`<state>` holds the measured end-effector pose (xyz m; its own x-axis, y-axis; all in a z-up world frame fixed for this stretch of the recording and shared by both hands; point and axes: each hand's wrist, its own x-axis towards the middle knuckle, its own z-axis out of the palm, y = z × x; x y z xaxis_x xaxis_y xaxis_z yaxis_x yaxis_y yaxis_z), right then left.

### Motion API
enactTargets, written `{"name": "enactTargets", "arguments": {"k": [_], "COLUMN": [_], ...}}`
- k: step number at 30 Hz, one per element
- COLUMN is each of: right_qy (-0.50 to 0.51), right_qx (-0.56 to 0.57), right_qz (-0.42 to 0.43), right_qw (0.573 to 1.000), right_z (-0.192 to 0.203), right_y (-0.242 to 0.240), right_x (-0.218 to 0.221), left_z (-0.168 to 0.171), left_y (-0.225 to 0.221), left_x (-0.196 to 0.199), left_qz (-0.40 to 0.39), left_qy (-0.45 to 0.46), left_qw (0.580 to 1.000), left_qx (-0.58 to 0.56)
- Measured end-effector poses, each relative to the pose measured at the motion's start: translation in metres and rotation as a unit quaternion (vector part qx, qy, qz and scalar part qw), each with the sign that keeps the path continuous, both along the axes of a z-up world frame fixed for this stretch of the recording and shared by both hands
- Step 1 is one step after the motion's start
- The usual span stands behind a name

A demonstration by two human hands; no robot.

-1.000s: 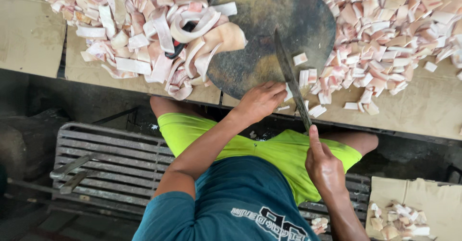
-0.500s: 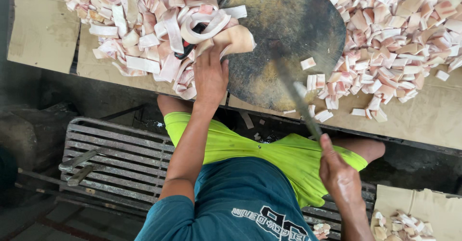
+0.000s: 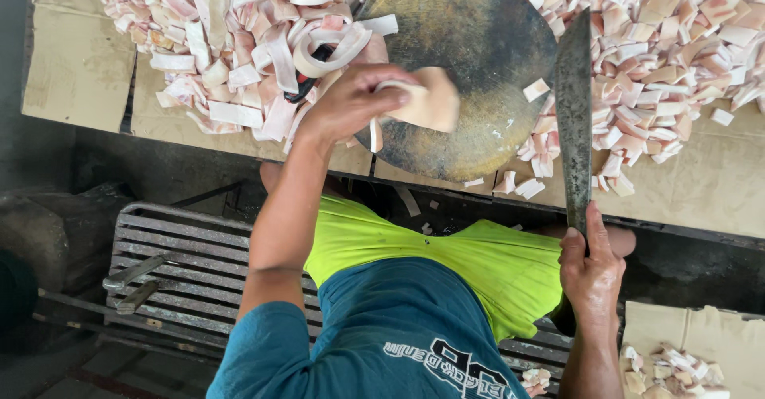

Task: The person cuts animal hides into small rectangular pieces using a large knife on a wooden block. The person handles the hides by hand, positioning them on the block before striking them with the blade.

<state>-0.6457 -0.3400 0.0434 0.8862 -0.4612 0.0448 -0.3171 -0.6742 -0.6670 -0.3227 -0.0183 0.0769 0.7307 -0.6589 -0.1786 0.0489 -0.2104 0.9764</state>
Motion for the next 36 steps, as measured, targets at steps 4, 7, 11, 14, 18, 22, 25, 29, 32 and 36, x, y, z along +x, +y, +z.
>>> {"name": "enactTargets", "arguments": {"k": [4,7,11,14,18,22,25,29,32,36], "right_qy": [-0.023,-0.044,-0.049,-0.015,-0.018,0.026,-0.007,-0.048,-0.160,-0.075], "right_qx": [0.073,0.103,-0.011,-0.017,-0.050,-0.108,-0.104,-0.125,-0.135,-0.155], "right_qz": [-0.050,-0.055,0.017,0.042,0.084,0.116,0.110,0.103,0.096,0.080], "right_qw": [0.996,0.992,0.999,0.999,0.995,0.987,0.988,0.986,0.973,0.982], "right_z": [-0.003,-0.008,-0.010,-0.005,0.001,0.002,0.006,0.026,0.043,0.026], "right_y": [0.004,0.009,0.018,0.033,0.057,0.069,0.071,0.058,0.046,0.057], "right_x": [-0.009,-0.019,-0.026,-0.024,-0.018,-0.004,0.005,-0.001,-0.012,-0.005], "left_z": [0.021,0.004,-0.040,-0.063,-0.077,-0.082,-0.081,-0.085,-0.088,-0.094], "left_y": [-0.051,-0.098,-0.134,-0.129,-0.099,-0.073,-0.072,-0.074,-0.076,-0.074], "left_x": [0.020,0.030,0.025,0.029,0.026,0.000,-0.006,-0.007,-0.005,-0.002], "left_qz": [-0.163,-0.239,-0.251,-0.201,-0.146,-0.073,-0.017,-0.005,-0.006,-0.002], "left_qy": [-0.083,-0.028,-0.075,-0.063,-0.048,-0.056,-0.062,-0.052,-0.050,-0.069], "left_qw": [0.982,0.960,0.930,0.947,0.974,0.988,0.993,0.996,0.996,0.996], "left_qx": [0.050,0.146,0.256,0.244,0.168,0.122,0.095,0.071,0.068,0.062]}}
